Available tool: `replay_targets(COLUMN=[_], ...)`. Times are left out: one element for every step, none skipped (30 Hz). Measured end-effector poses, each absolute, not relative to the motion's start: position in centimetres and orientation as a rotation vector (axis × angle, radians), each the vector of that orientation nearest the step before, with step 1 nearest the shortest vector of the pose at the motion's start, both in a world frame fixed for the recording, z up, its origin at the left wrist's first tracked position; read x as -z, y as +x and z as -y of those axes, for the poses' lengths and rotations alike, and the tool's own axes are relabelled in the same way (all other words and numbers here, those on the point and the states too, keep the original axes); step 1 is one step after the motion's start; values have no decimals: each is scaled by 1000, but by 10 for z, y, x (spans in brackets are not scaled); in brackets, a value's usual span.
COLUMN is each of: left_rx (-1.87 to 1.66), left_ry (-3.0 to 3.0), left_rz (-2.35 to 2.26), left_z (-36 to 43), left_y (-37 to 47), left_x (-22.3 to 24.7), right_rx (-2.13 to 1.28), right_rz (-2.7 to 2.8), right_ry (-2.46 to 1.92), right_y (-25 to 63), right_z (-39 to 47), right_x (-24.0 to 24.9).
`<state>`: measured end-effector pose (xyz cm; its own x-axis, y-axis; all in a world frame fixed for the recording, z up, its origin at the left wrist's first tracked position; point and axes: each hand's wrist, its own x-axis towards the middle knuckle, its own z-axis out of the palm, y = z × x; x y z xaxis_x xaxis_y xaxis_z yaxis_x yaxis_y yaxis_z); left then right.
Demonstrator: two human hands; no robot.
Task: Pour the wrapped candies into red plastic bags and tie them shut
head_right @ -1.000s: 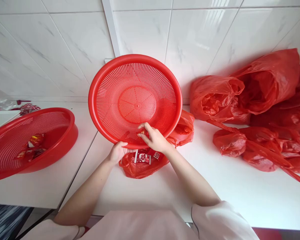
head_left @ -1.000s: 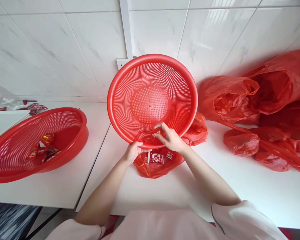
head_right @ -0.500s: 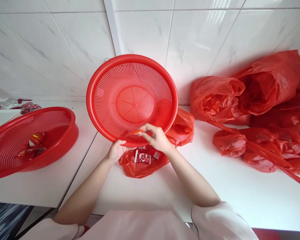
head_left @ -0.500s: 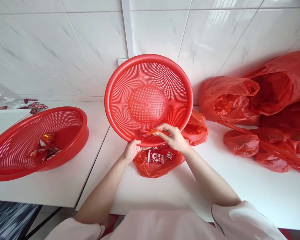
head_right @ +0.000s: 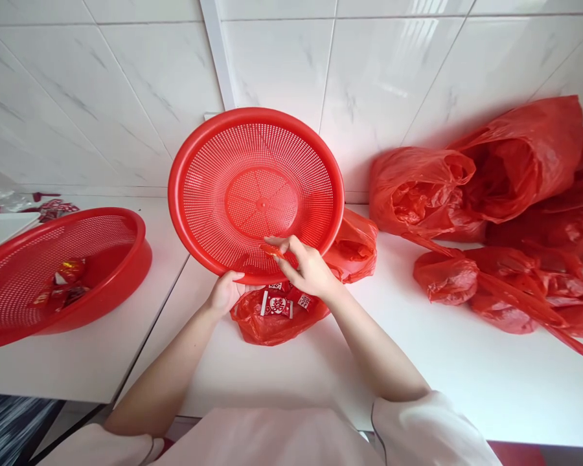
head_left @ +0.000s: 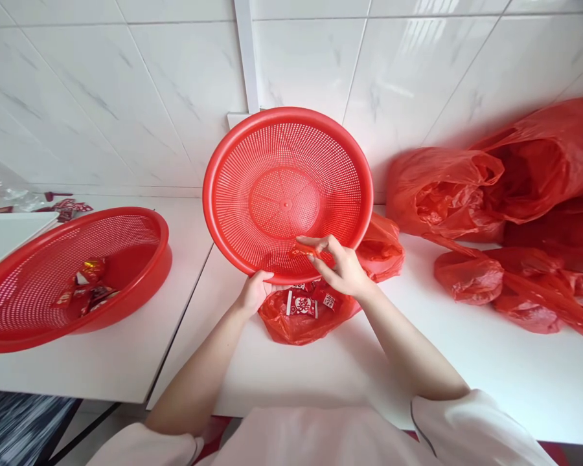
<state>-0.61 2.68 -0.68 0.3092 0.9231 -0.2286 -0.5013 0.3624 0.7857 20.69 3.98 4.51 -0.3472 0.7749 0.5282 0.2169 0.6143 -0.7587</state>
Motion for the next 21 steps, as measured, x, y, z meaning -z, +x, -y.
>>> replay_targets(left_rx=[-1039,-1041,-1042,-1042,-1041,-1041,-1042,-1042,-1042,-1038,-1033,-1025,-1013,-1000,-987,-978,-977,-981,-986,-988,-987], left_ry=[667,670,674,680,684,687,690,690,688,683,679,675,670,666,665,665,669,673,677,679,680], left_rz=[-759,-763,-765,-763,-760,-755,-751,-749,-751,-754,-755,-753,-750,-746,-744,-744,-746,-750,-752,-753,-749], left_z=[-27,-27,-27,-27,-27,-27,-27,-27,-27,-27,-26,-26,-26,-26,-25,-25,-25,-25,-26,-26,-26], left_y=[-6,-6,-7,-7,-7,-7,-6,-6,-6,-6,-5,-5,-5,-5,-5,-5,-5,-5,-5,-5,-5], left_x=[8,9,9,10,10,10,10,9,9,9,8,7,7,6,6,5,5,5,5,5,6], right_rx=[-796,-878,-967,-1058,-1148,-1224,-1287,-1344,-1412,-1494,-1577,-1645,-1688,-1708,-1713,-1715,-1726,-1748,-1778,-1805,-1824], right_rz=[1810,1723,1621,1518,1422,1329,1240,1155,1079,1022,986,970,964,955,935,899,855,811,770,735,705], right_ry=[-800,-800,-795,-783,-773,-772,-781,-791,-797,-791,-775,-753,-733,-719,-717,-722,-732,-738,-738,-729,-711], right_y=[205,204,202,201,201,201,203,204,206,208,210,212,213,213,213,213,213,213,213,213,213], right_z=[-40,-42,-43,-45,-47,-49,-51,-53,-55,-56,-57,-58,-59,-60,-61,-61,-61,-62,-62,-62,-62], right_x=[-43,-41,-39,-37,-37,-38,-39,-42,-45,-47,-50,-51,-51,-51,-50,-49,-48,-48,-48,-48,-49])
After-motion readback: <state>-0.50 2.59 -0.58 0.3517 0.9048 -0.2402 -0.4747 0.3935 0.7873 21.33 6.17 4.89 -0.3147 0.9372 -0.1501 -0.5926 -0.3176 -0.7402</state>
